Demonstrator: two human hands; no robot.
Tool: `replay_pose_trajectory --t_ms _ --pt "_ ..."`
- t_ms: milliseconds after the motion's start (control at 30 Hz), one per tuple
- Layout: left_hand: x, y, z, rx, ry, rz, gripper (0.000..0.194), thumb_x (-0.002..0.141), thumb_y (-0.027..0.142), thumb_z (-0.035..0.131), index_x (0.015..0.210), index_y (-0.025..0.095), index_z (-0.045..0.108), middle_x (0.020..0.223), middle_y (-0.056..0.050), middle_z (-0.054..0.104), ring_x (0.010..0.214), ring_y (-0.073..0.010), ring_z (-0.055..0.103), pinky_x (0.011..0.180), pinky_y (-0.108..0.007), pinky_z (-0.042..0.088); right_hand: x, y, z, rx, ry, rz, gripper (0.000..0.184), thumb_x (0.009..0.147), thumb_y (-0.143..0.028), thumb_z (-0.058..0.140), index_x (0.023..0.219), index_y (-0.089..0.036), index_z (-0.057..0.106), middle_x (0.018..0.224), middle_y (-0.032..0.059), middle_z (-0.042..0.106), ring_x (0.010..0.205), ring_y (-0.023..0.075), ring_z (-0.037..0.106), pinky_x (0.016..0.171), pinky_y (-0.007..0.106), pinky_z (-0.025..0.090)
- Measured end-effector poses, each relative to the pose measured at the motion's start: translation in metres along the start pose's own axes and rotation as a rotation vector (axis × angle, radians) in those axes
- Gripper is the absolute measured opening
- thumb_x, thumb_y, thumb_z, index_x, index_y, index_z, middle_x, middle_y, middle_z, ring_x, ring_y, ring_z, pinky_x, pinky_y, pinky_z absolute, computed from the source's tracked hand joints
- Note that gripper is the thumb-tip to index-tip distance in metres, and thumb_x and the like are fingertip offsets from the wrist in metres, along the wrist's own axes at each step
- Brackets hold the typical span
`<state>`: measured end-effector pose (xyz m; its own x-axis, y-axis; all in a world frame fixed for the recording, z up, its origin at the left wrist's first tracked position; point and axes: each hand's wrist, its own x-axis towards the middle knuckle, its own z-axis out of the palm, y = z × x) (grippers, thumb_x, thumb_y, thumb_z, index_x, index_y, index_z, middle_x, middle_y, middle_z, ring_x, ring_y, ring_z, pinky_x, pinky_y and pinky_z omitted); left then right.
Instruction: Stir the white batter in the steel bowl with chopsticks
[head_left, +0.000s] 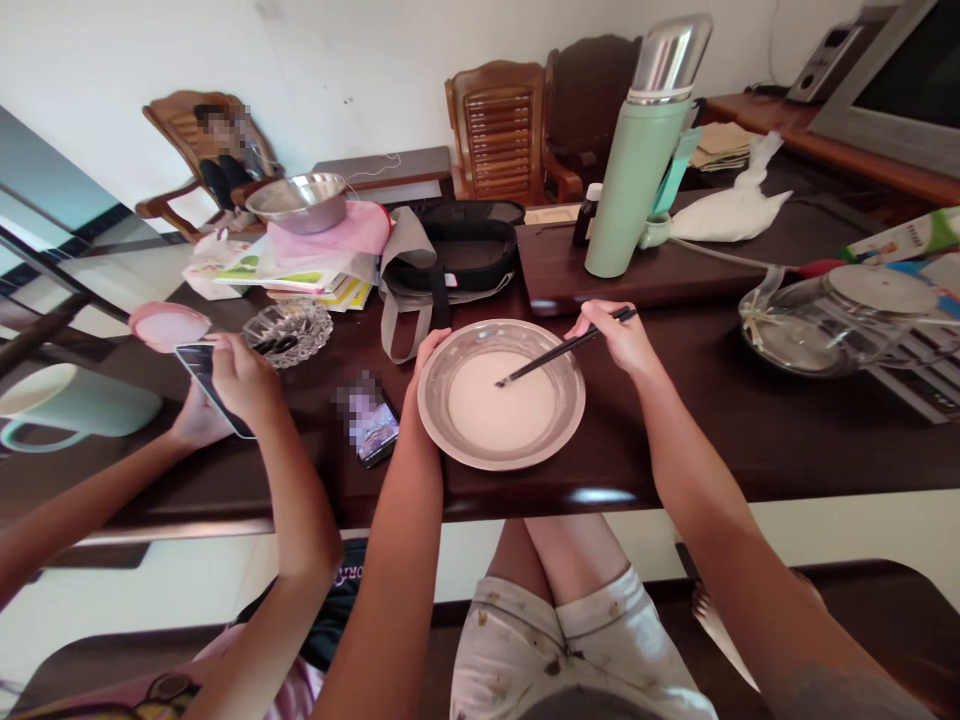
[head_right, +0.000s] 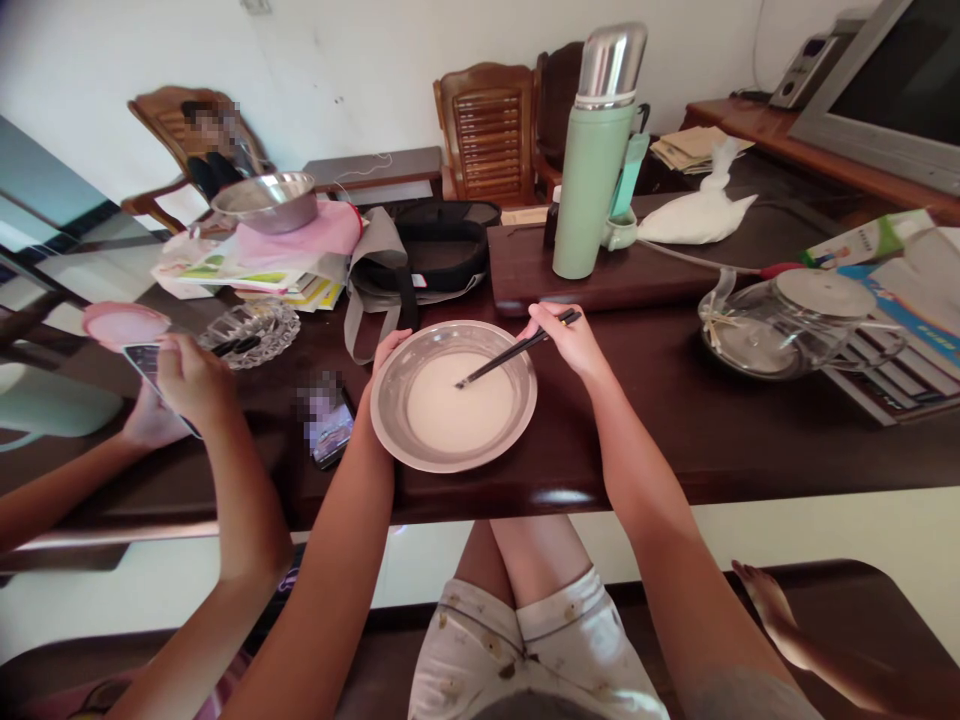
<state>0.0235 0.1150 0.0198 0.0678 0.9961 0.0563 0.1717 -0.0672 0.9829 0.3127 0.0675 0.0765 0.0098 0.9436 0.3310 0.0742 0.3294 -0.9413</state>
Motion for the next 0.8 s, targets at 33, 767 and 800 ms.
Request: replay_pose_trajectory --t_ms 33,767,800 --pt "-0.001 0.004 0.002 0.006 0.005 -0.012 0.028 0.098 0.049 0.064 0.100 0.021 0.063 0.100 0.000 0.067 0.121 -0.0291 0.059 0.097 -0.039 0.058 0.000 0.000 0.000 0.009 -0.023 0.008 0.050 0.082 -0.065 0.068 0.056 -0.022 0.069 0.059 0.0022 0.070 0.061 0.0184 0.069 0.068 0.031 0.052" --pt "-0.011 0.032 -0.048 0.007 0.046 -0.060 0.028 0.091 0.044 0.076 0.098 0.020 0.063 0.106 0.001 0.068 0.124 -0.0304 0.057 0.101 -0.038 0.057 -0.001 -0.003 0.001 -0.007 -0.046 -0.005 0.047 0.083 -0.063 0.069 0.059 -0.022 0.071 0.061 0.0024 0.072 0.064 0.0187 0.071 0.069 0.031 0.053" --pt "-0.008 0.029 -0.026 -0.013 0.047 -0.084 0.028 0.092 0.044 0.074 0.097 0.019 0.062 0.105 0.000 0.068 0.124 -0.0311 0.057 0.102 -0.040 0.057 -0.002 -0.002 0.001 0.013 -0.058 -0.002 0.048 0.083 -0.062 0.069 0.057 -0.022 0.070 0.059 0.0021 0.071 0.062 0.0180 0.070 0.067 0.030 0.052"
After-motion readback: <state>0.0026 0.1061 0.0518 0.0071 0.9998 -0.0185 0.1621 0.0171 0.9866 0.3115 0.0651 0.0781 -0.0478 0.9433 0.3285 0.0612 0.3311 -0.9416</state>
